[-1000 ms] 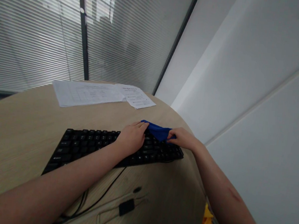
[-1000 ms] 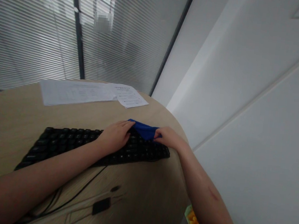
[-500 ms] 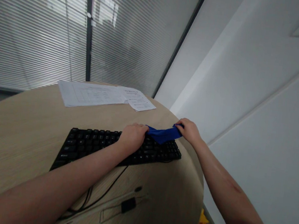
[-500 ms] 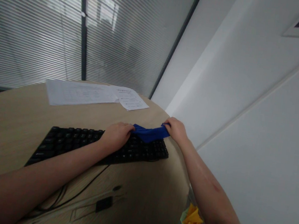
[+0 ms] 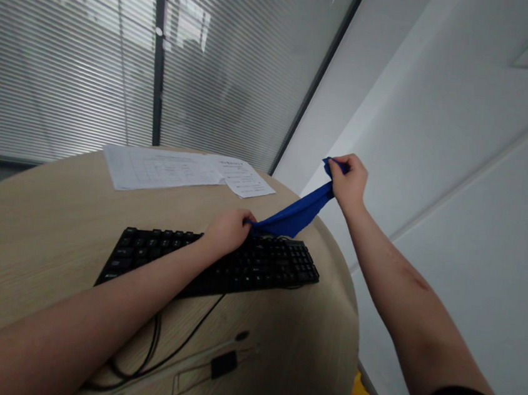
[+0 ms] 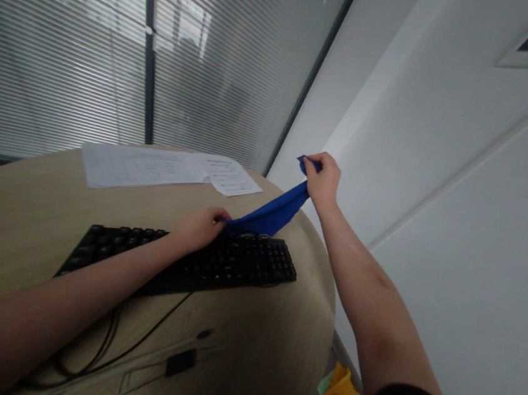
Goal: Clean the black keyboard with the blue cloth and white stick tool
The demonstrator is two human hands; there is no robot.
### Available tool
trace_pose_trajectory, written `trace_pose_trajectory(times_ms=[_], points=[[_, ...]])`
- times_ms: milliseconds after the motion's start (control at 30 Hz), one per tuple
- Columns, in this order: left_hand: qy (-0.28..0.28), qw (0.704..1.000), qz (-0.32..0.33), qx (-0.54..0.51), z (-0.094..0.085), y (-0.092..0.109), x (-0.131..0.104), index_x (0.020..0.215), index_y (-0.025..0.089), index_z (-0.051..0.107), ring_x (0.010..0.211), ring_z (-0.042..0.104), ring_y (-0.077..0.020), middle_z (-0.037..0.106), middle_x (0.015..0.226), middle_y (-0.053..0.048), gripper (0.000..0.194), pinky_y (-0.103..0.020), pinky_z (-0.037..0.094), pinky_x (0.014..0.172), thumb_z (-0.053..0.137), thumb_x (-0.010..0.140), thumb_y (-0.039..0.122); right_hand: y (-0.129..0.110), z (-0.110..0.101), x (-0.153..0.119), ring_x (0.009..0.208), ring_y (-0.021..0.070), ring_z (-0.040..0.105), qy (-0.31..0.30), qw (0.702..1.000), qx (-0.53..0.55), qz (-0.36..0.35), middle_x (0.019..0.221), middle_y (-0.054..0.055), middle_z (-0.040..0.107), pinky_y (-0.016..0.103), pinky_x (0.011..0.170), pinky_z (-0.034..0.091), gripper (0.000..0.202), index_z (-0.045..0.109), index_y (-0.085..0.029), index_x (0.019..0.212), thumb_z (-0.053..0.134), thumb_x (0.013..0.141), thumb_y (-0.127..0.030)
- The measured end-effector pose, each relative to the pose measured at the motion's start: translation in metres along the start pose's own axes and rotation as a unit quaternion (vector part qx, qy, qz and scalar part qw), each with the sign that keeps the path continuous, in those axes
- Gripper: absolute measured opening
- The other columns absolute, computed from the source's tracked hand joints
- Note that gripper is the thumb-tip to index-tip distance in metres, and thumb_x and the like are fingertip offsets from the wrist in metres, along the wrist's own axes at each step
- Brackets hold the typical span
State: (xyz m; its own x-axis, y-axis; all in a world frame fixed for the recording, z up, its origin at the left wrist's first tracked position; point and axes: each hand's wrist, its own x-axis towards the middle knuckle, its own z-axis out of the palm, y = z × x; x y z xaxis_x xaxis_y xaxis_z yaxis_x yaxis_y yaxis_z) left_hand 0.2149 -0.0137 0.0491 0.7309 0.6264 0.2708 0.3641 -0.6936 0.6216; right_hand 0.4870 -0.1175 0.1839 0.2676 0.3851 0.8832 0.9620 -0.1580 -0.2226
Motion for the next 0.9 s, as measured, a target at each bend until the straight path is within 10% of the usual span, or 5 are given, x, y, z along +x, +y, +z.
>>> trace_pose_trajectory(times_ms=[133, 233, 333, 533, 900], points=[[0.009, 0.988, -0.068, -0.139, -0.02, -0.002, 0.014, 0.106, 0.019, 0.07, 0.072, 0.071, -0.0166, 0.075, 0.083, -0.003, 0.025, -0.026, 0.054, 0.067, 0.05, 0.091, 0.017, -0.005, -0.004, 0.01, 0.077, 0.0121, 0.06, -0.01, 0.992, 0.121, 0.045, 0.084, 0.004, 0.066, 0.026, 0.074, 0.05, 0.032, 0.064, -0.014, 0.09, 0.066, 0.085, -0.045], [0.065, 0.98, -0.076, -0.172, -0.038, -0.007, 0.02, 0.11, 0.018, 0.068, 0.071, 0.071, -0.0158, 0.074, 0.086, -0.004, 0.027, -0.025, 0.053, 0.066, 0.049, 0.091, 0.017, 0.003, -0.012, -0.012, 0.069, 0.0106, 0.06, -0.178, 0.963, 0.181, 0.091, 0.078, 0.003, 0.068, 0.022, 0.064, 0.048, 0.036, 0.066, -0.013, 0.089, 0.072, 0.077, -0.047], [0.096, 0.992, -0.035, -0.068, -0.048, -0.007, 0.017, 0.107, 0.02, 0.072, 0.085, 0.071, -0.0205, 0.075, 0.09, -0.005, 0.025, -0.03, 0.054, 0.079, 0.053, 0.089, 0.02, 0.015, -0.023, -0.049, 0.066, 0.01, 0.059, -0.376, 0.91, 0.143, 0.102, 0.077, 0.004, 0.069, 0.021, 0.061, 0.046, 0.036, 0.07, -0.012, 0.087, 0.073, 0.075, -0.046], [-0.025, 0.982, 0.033, 0.183, -0.021, 0.003, -0.001, 0.105, 0.024, 0.076, 0.098, 0.069, -0.0314, 0.075, 0.104, -0.011, 0.03, -0.04, 0.054, 0.083, 0.049, 0.091, 0.022, 0.024, -0.03, -0.105, 0.075, 0.0112, 0.063, -0.593, 0.802, 0.058, 0.047, 0.085, 0.002, 0.073, 0.021, 0.071, 0.046, 0.028, 0.076, -0.016, 0.09, 0.07, 0.078, -0.039], [-0.054, 0.97, 0.069, 0.228, 0.007, -0.012, -0.007, 0.111, 0.024, 0.072, 0.097, 0.07, -0.0323, 0.074, 0.108, -0.012, 0.036, -0.043, 0.055, 0.079, 0.041, 0.095, 0.018, 0.01, -0.01, -0.121, 0.078, 0.0112, 0.063, -0.609, 0.788, -0.08, -0.044, 0.09, 0.001, 0.074, 0.02, 0.07, 0.039, 0.017, 0.077, -0.02, 0.095, 0.071, 0.081, -0.029]])
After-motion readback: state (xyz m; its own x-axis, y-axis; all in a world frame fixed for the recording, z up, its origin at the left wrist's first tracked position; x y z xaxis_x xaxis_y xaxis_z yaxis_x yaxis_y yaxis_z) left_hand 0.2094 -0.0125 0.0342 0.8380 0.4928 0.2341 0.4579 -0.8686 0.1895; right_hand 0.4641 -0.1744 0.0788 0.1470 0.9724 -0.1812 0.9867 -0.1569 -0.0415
